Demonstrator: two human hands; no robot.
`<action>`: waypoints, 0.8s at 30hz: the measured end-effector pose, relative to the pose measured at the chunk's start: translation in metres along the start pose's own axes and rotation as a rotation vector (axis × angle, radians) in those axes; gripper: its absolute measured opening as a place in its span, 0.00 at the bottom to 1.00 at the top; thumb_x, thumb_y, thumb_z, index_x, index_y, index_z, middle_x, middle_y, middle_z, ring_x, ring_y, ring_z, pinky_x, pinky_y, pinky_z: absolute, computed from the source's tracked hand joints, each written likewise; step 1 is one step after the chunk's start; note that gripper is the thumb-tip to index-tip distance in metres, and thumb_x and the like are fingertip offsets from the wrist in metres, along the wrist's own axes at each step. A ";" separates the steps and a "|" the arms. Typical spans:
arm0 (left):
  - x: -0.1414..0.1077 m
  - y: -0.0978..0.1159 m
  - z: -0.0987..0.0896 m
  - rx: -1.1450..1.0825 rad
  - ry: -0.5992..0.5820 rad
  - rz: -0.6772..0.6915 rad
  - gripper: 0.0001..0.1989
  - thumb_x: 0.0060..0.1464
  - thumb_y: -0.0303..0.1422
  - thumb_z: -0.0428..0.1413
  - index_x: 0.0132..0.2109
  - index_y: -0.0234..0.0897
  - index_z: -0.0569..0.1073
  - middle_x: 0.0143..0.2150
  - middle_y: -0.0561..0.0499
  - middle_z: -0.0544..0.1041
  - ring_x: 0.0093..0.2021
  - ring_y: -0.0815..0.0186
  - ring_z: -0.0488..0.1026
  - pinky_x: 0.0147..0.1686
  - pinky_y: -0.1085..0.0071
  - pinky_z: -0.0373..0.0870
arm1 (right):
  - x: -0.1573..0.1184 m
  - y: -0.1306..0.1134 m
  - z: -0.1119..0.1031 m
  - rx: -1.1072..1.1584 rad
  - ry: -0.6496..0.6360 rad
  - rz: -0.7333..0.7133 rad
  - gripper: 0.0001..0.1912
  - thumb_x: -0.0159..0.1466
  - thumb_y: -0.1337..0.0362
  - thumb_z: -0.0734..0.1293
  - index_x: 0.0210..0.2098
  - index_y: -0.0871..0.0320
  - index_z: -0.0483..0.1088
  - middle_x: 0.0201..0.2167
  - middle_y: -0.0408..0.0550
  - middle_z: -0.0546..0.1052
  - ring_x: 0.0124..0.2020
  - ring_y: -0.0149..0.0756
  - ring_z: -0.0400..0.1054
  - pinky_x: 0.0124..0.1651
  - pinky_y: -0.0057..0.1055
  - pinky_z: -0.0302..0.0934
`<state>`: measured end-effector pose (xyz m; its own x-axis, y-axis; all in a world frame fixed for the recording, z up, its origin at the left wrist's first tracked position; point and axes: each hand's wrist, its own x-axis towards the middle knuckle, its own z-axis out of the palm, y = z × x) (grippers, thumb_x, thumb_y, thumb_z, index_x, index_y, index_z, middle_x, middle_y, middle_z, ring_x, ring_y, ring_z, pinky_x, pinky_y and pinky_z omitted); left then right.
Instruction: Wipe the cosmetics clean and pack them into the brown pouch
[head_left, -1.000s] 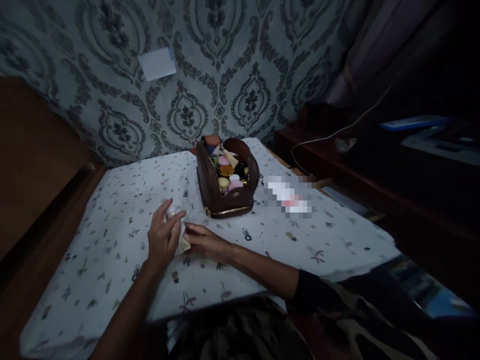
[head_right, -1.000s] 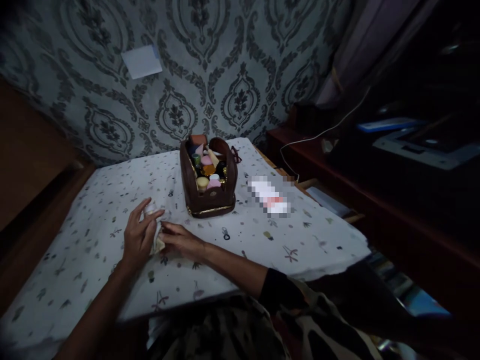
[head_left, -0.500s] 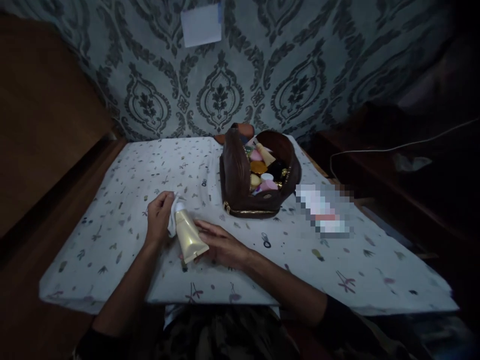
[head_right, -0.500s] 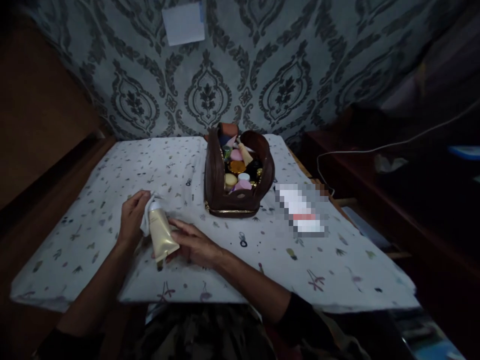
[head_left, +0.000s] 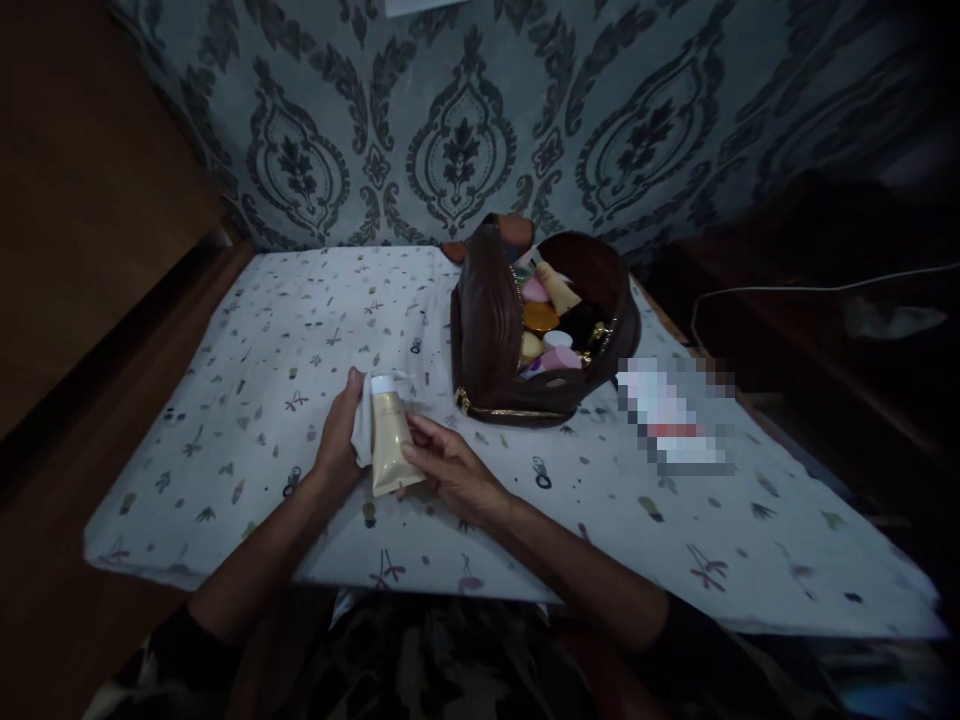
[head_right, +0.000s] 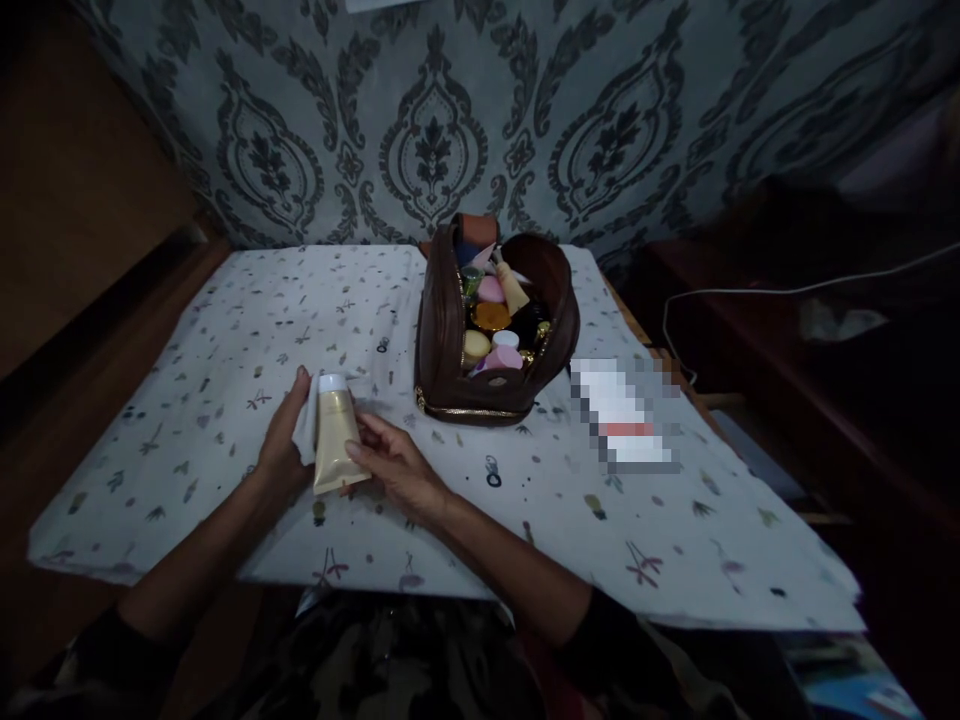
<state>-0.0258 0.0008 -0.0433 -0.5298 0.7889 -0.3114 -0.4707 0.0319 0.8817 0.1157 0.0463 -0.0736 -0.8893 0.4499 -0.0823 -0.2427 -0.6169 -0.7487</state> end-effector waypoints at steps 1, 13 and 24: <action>-0.001 -0.001 0.001 -0.020 -0.022 -0.025 0.27 0.48 0.58 0.61 0.34 0.35 0.74 0.21 0.56 0.71 0.21 0.70 0.70 0.22 0.75 0.65 | 0.001 0.001 -0.001 0.013 0.026 -0.002 0.26 0.54 0.54 0.77 0.49 0.54 0.68 0.38 0.44 0.77 0.30 0.31 0.71 0.28 0.26 0.70; -0.003 -0.007 0.005 -0.145 -0.188 -0.193 0.28 0.53 0.53 0.61 0.46 0.31 0.78 0.34 0.47 0.82 0.36 0.60 0.81 0.36 0.69 0.77 | 0.006 0.005 -0.005 -0.083 0.265 -0.115 0.22 0.49 0.54 0.79 0.34 0.55 0.66 0.27 0.38 0.76 0.26 0.28 0.68 0.32 0.26 0.63; -0.010 -0.018 0.007 0.117 -0.419 0.009 0.28 0.46 0.45 0.68 0.51 0.33 0.75 0.46 0.44 0.81 0.49 0.54 0.77 0.52 0.63 0.71 | 0.012 0.000 -0.014 -0.166 0.516 -0.278 0.26 0.44 0.49 0.80 0.20 0.57 0.63 0.38 0.45 0.76 0.34 0.31 0.66 0.37 0.27 0.59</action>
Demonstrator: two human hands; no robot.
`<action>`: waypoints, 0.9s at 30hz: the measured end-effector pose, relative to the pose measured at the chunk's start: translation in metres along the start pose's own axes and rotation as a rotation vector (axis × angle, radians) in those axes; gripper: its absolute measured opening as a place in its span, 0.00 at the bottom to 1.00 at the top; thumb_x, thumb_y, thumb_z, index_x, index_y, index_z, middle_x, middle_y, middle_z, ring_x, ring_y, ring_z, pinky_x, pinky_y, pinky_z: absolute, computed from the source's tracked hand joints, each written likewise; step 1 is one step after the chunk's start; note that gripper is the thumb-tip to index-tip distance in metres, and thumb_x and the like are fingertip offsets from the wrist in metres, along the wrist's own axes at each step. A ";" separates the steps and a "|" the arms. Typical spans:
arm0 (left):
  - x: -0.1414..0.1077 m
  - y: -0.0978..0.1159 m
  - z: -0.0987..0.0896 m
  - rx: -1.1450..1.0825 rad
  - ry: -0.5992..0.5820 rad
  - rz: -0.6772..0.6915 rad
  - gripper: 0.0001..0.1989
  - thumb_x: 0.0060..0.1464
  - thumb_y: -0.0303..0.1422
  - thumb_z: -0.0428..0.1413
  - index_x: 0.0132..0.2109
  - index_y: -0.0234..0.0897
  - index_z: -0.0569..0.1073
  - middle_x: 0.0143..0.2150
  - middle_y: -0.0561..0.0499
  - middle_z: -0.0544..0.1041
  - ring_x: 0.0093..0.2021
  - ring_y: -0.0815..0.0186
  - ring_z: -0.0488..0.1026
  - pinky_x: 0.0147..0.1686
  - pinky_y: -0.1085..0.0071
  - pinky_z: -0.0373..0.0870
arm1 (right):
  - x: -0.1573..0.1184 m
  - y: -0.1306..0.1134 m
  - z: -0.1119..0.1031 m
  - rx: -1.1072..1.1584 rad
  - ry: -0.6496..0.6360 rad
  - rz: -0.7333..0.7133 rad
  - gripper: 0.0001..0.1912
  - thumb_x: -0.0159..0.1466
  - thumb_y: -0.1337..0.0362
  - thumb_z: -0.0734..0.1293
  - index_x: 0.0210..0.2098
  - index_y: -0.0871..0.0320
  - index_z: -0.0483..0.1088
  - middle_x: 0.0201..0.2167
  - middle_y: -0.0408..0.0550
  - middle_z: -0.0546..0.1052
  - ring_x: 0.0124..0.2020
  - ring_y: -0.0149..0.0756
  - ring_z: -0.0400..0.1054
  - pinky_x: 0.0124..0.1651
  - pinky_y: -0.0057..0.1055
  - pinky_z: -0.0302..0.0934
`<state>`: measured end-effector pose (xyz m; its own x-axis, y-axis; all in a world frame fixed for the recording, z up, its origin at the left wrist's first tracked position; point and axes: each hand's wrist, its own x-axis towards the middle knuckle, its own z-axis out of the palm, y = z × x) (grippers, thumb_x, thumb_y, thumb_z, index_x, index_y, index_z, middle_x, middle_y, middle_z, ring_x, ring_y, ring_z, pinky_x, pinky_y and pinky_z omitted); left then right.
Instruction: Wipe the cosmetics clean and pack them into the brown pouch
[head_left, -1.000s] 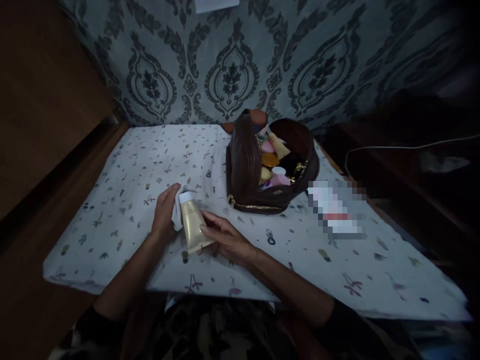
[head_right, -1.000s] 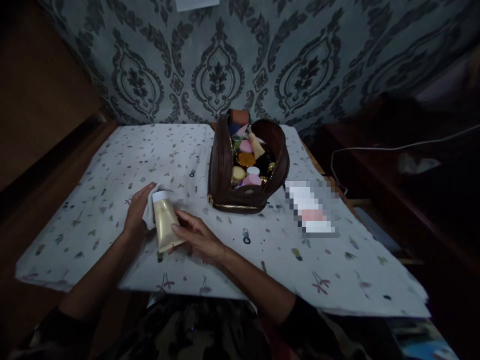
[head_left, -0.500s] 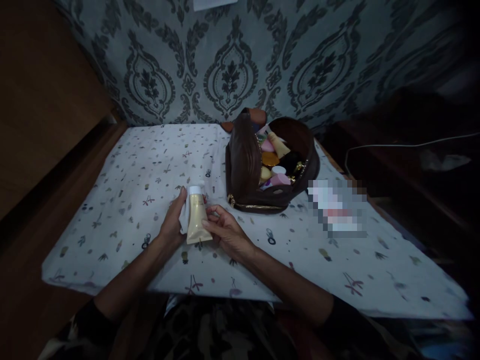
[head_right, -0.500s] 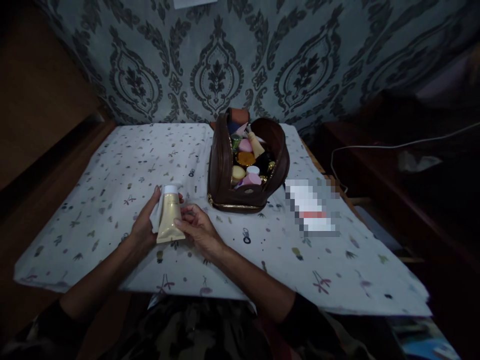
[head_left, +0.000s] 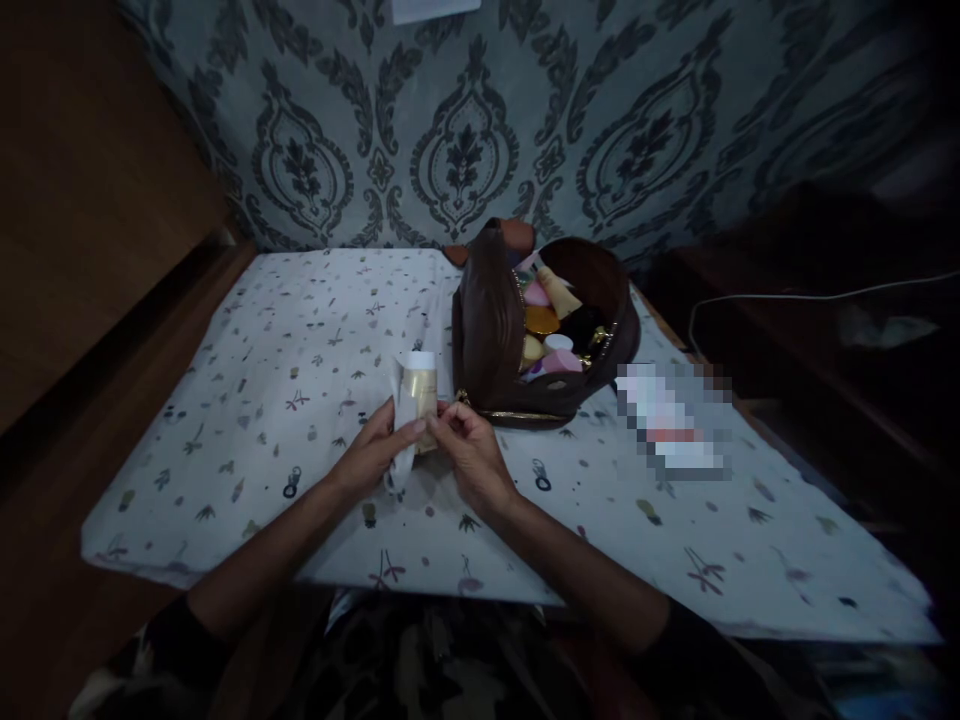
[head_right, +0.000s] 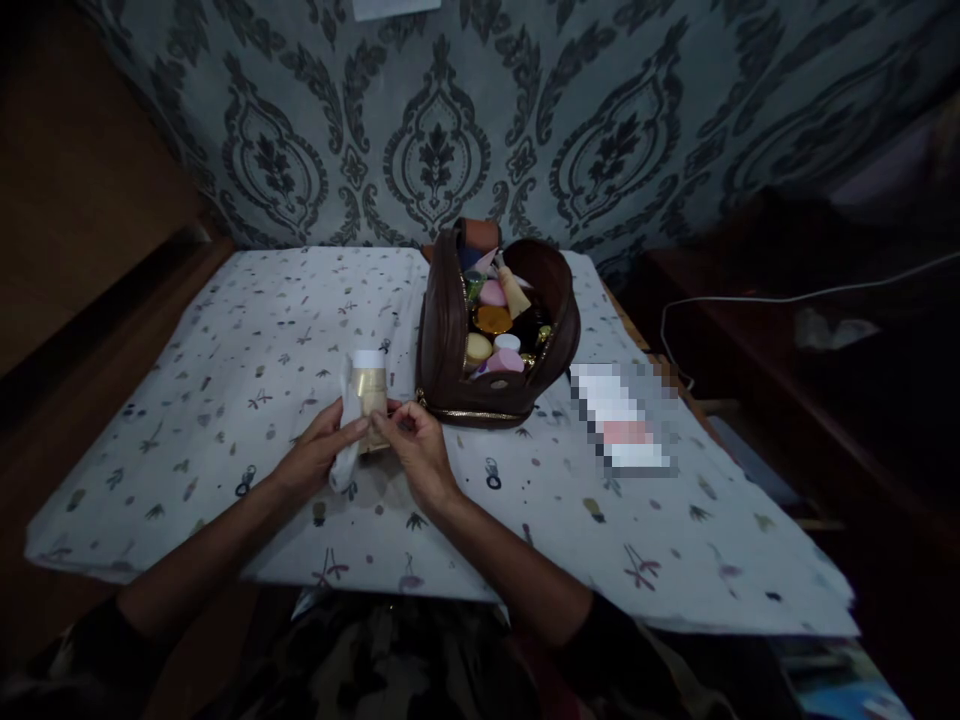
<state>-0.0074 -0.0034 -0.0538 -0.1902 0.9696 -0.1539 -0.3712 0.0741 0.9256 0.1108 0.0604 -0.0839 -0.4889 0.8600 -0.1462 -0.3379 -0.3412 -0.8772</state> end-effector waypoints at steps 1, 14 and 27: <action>0.000 -0.002 -0.001 0.038 0.010 0.043 0.28 0.47 0.45 0.68 0.51 0.33 0.75 0.46 0.44 0.81 0.50 0.55 0.76 0.53 0.63 0.70 | 0.000 0.000 -0.001 -0.024 -0.012 0.006 0.26 0.45 0.47 0.79 0.20 0.57 0.63 0.35 0.44 0.75 0.32 0.31 0.65 0.36 0.27 0.58; -0.001 0.001 -0.001 0.331 0.308 0.256 0.34 0.53 0.50 0.61 0.63 0.42 0.66 0.51 0.47 0.76 0.58 0.56 0.68 0.60 0.65 0.62 | -0.013 -0.007 0.000 -0.201 -0.281 0.056 0.22 0.55 0.45 0.74 0.30 0.57 0.71 0.29 0.42 0.74 0.34 0.33 0.69 0.43 0.32 0.63; 0.002 0.003 -0.002 0.281 0.430 0.226 0.17 0.57 0.48 0.59 0.35 0.39 0.74 0.26 0.55 0.73 0.29 0.67 0.70 0.32 0.75 0.66 | -0.016 -0.013 0.001 -0.105 -0.281 0.103 0.23 0.60 0.43 0.70 0.28 0.58 0.71 0.23 0.39 0.67 0.25 0.28 0.59 0.29 0.25 0.55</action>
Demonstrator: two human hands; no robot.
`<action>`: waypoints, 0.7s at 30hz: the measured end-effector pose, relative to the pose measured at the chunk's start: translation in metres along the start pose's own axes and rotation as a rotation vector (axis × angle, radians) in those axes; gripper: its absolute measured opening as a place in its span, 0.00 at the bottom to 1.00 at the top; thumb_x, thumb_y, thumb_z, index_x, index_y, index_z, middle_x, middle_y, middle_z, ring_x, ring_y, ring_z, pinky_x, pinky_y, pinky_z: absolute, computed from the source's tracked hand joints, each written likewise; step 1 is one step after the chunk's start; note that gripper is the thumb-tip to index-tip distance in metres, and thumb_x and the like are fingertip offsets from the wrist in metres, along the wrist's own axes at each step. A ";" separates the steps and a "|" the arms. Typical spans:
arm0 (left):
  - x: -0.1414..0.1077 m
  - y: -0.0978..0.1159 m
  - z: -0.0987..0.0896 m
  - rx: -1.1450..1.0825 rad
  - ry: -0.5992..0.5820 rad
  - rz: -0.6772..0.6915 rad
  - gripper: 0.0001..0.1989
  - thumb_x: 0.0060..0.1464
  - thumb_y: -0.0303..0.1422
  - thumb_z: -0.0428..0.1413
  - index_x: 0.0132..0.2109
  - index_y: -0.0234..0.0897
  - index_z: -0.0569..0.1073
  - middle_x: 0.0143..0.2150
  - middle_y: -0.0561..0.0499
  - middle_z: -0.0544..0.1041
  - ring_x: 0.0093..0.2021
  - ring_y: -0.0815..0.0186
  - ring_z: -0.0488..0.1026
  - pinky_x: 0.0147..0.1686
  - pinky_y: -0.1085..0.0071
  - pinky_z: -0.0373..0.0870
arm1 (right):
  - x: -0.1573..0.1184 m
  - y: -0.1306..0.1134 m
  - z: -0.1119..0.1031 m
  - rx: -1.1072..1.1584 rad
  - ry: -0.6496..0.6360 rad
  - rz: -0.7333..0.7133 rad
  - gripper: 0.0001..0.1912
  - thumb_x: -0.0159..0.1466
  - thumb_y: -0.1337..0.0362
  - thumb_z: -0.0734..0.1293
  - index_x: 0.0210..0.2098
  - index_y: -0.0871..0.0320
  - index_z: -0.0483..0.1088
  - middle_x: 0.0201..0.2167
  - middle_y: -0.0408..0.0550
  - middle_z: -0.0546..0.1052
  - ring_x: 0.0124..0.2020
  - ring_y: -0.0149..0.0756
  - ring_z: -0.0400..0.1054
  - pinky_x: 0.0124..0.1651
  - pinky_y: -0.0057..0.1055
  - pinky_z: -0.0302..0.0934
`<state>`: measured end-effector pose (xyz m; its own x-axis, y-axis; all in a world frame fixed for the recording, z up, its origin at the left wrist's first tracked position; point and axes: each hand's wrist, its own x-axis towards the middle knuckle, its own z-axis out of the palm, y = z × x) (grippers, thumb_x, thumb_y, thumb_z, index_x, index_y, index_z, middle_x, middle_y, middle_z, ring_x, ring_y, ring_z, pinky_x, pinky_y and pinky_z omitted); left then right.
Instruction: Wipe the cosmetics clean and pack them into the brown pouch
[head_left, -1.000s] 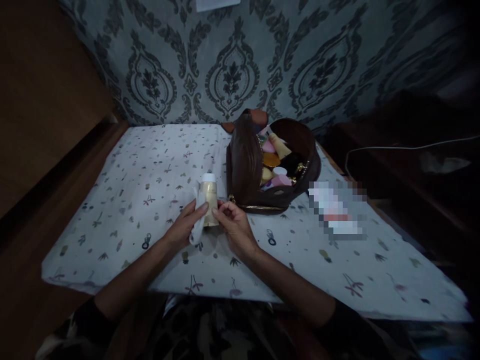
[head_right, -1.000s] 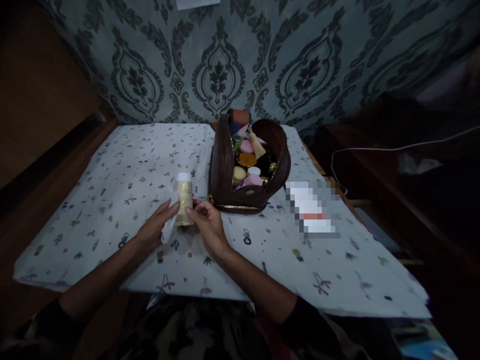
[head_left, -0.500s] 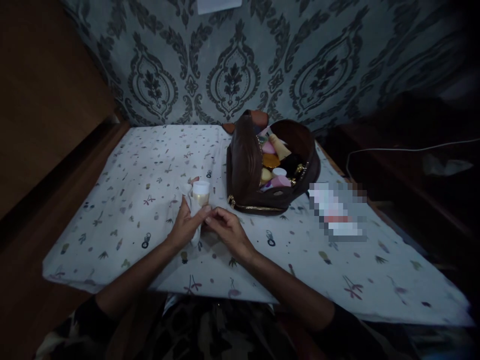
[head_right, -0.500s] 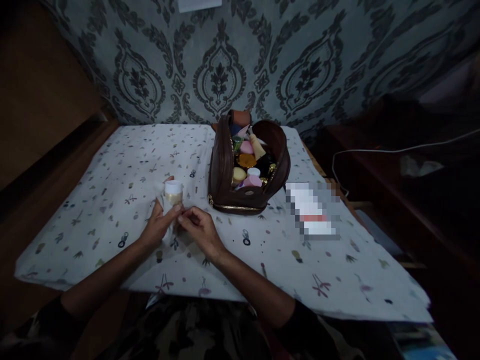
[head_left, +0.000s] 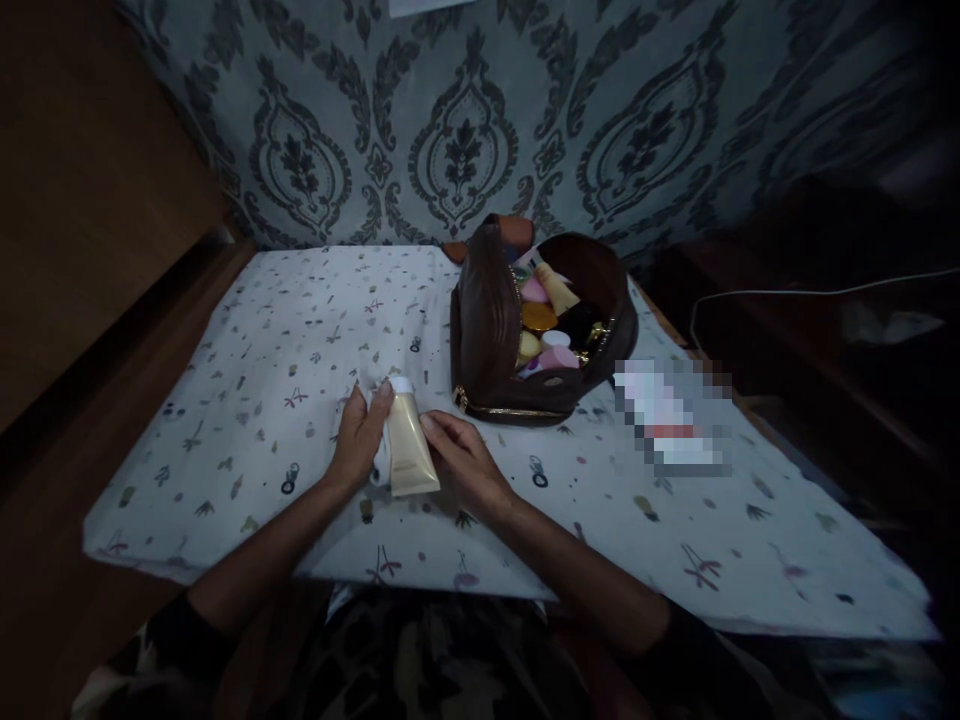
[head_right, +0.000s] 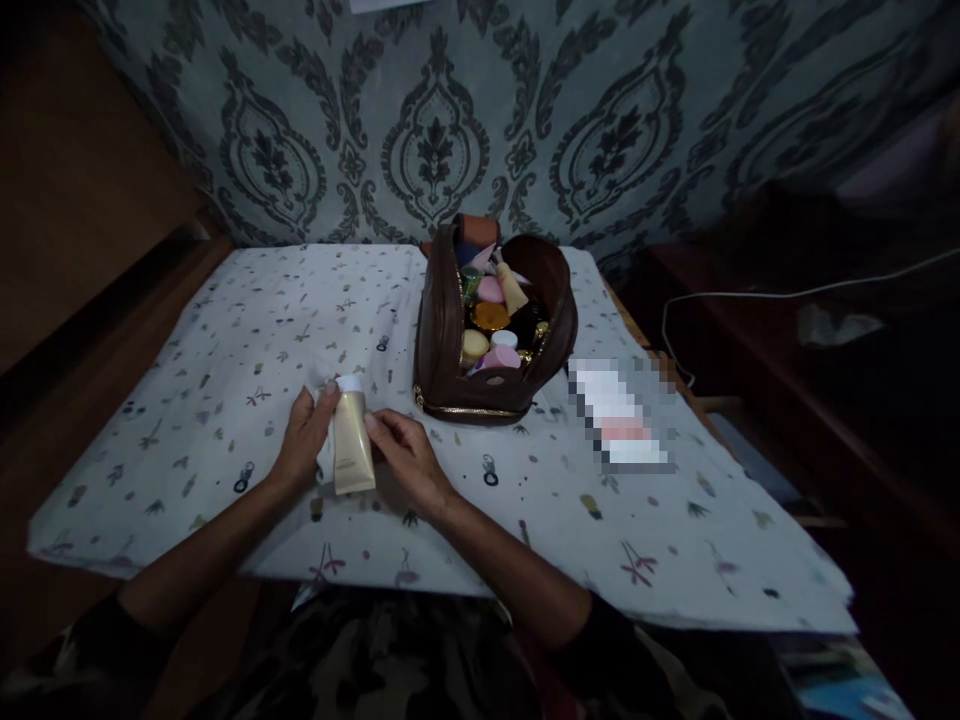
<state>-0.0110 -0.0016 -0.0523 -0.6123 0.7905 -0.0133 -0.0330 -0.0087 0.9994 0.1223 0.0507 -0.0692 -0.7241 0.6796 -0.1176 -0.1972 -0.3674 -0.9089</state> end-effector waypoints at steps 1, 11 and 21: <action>0.000 0.000 -0.001 0.009 -0.012 -0.008 0.19 0.57 0.50 0.58 0.32 0.38 0.72 0.23 0.56 0.70 0.26 0.68 0.67 0.29 0.75 0.64 | 0.000 0.000 0.000 0.004 -0.011 0.017 0.23 0.60 0.43 0.70 0.27 0.58 0.71 0.23 0.39 0.67 0.25 0.28 0.59 0.28 0.25 0.54; 0.006 0.010 -0.003 -0.074 0.031 -0.176 0.30 0.49 0.62 0.56 0.31 0.36 0.75 0.21 0.55 0.71 0.20 0.70 0.65 0.21 0.75 0.62 | -0.002 -0.003 0.004 0.105 -0.149 0.016 0.19 0.55 0.51 0.76 0.39 0.57 0.76 0.37 0.44 0.79 0.40 0.35 0.72 0.47 0.31 0.64; 0.010 0.000 -0.009 -0.139 -0.051 -0.237 0.29 0.49 0.59 0.59 0.38 0.34 0.80 0.26 0.50 0.80 0.27 0.63 0.76 0.29 0.72 0.71 | -0.003 -0.012 0.002 0.210 -0.064 -0.069 0.23 0.54 0.53 0.77 0.46 0.53 0.72 0.42 0.46 0.80 0.44 0.37 0.74 0.51 0.33 0.67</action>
<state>-0.0237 0.0007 -0.0525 -0.5342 0.8102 -0.2410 -0.2810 0.0987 0.9546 0.1255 0.0521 -0.0577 -0.7432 0.6685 -0.0266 -0.3761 -0.4504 -0.8098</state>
